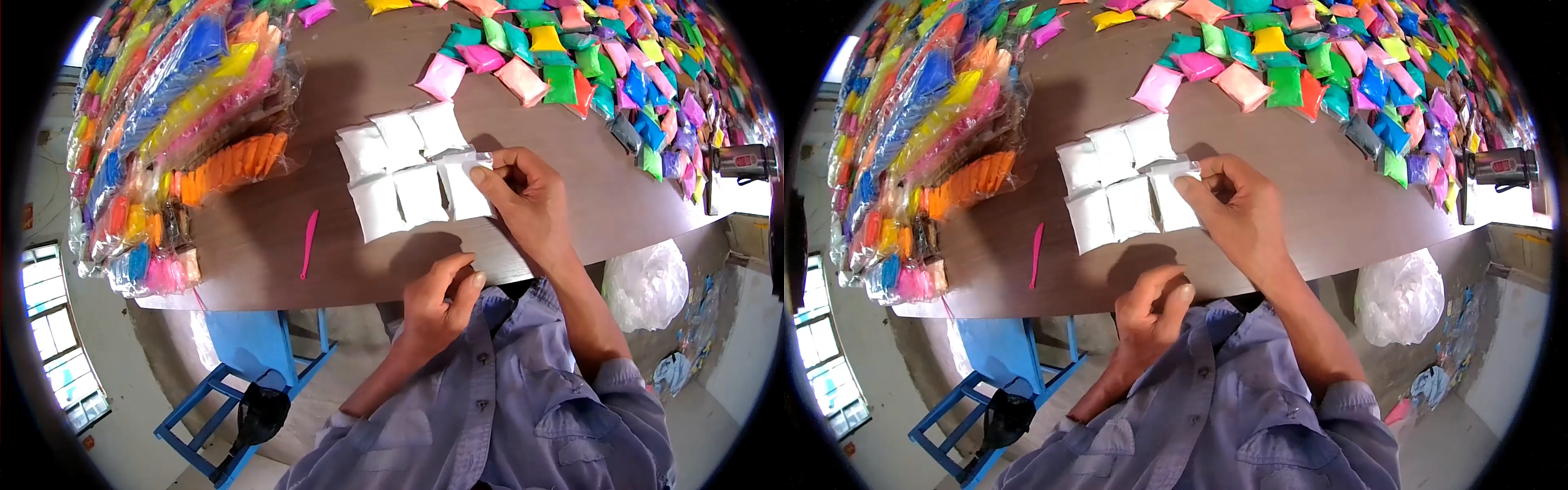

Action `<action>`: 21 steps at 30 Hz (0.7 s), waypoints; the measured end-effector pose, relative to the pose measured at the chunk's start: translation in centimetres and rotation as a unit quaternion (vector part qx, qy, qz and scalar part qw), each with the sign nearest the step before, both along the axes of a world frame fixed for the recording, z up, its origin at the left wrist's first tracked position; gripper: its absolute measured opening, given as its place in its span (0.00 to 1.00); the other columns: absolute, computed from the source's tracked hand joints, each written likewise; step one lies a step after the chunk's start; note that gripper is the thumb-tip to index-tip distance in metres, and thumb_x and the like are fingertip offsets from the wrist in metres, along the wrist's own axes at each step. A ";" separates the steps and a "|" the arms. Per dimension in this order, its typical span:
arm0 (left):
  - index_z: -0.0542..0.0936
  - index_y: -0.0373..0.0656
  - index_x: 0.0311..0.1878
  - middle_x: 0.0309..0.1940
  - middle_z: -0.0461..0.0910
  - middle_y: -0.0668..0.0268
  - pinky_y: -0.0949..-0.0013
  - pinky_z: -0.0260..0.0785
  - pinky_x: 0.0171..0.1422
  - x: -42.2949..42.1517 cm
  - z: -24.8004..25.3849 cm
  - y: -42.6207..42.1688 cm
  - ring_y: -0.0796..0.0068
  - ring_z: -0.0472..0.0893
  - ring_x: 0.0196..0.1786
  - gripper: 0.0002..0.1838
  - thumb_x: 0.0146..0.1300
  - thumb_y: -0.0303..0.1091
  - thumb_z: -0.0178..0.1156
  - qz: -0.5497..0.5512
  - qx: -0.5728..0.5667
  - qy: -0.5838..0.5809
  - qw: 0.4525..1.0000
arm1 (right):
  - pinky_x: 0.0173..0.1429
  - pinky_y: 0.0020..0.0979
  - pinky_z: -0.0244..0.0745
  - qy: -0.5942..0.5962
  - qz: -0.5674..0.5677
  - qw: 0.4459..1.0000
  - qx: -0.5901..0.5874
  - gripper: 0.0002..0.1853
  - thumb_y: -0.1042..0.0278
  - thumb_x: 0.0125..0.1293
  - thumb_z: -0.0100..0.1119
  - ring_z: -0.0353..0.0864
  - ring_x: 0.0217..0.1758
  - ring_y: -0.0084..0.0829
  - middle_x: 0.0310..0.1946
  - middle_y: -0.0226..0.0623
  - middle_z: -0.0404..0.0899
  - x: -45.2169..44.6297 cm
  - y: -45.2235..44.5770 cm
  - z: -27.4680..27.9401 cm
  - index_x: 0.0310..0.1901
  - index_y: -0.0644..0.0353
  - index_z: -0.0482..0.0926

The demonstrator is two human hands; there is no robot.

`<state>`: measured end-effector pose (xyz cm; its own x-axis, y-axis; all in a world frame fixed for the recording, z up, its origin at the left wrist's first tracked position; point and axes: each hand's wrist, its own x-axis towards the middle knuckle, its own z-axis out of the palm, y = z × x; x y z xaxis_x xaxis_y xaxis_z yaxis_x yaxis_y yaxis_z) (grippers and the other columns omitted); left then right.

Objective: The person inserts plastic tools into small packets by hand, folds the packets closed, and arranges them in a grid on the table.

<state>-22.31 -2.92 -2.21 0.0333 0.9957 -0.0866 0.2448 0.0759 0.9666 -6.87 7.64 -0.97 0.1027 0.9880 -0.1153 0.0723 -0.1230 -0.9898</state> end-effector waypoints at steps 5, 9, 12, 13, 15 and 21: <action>0.86 0.36 0.49 0.35 0.88 0.56 0.69 0.79 0.40 0.1 -0.7 0.1 0.70 0.88 0.34 0.11 0.65 0.26 0.70 0.002 0.088 0.034 0.996 | 0.31 0.21 0.64 -0.018 0.007 1.000 0.012 0.10 0.69 0.69 0.73 0.66 0.28 0.12 0.25 0.21 0.74 0.0 0.7 -0.9 0.40 0.65 0.81; 0.86 0.36 0.49 0.35 0.88 0.55 0.68 0.80 0.40 0.1 -1.1 0.1 0.66 0.90 0.34 0.11 0.65 0.26 0.70 -0.005 0.114 0.048 0.992 | 0.32 0.22 0.65 0.011 0.007 1.000 -0.006 0.11 0.68 0.68 0.74 0.66 0.28 0.13 0.24 0.20 0.71 -0.4 0.8 -0.9 0.39 0.65 0.81; 0.86 0.35 0.49 0.36 0.88 0.55 0.68 0.80 0.40 0.2 -1.2 0.1 0.66 0.90 0.35 0.10 0.65 0.26 0.70 -0.002 0.119 0.054 0.991 | 0.32 0.22 0.65 -0.007 0.003 1.000 0.021 0.12 0.68 0.68 0.75 0.66 0.28 0.13 0.23 0.20 0.70 -0.7 0.7 -1.4 0.39 0.66 0.81; 0.86 0.36 0.48 0.36 0.88 0.55 0.68 0.80 0.40 0.2 -1.2 0.1 0.66 0.90 0.35 0.10 0.65 0.26 0.70 0.002 0.122 0.057 0.991 | 0.32 0.22 0.65 -0.031 -0.001 0.998 0.048 0.13 0.67 0.68 0.75 0.65 0.28 0.13 0.23 0.20 0.70 -0.7 0.7 -1.6 0.38 0.67 0.81; 0.86 0.36 0.48 0.36 0.88 0.55 0.67 0.80 0.40 0.3 -1.2 0.1 0.66 0.90 0.35 0.10 0.65 0.26 0.70 0.004 0.125 0.061 0.990 | 0.32 0.22 0.65 -0.034 -0.008 0.998 0.050 0.13 0.67 0.68 0.75 0.65 0.28 0.13 0.23 0.20 0.70 -0.8 0.5 -1.7 0.38 0.67 0.81; 0.86 0.36 0.49 0.36 0.89 0.56 0.69 0.78 0.39 0.3 -1.1 -0.1 0.69 0.88 0.33 0.10 0.66 0.27 0.69 0.006 0.114 0.068 0.991 | 0.33 0.21 0.66 0.036 -0.030 0.997 0.053 0.13 0.63 0.73 0.70 0.67 0.29 0.13 0.25 0.22 0.72 0.0 0.0 -1.8 0.42 0.66 0.83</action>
<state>-21.96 -3.03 -3.31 0.0258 0.9902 0.1373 0.3749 -0.1369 0.9169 -6.85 7.64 -2.80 0.1574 0.9873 -0.0195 -0.0041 -0.0191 -0.9998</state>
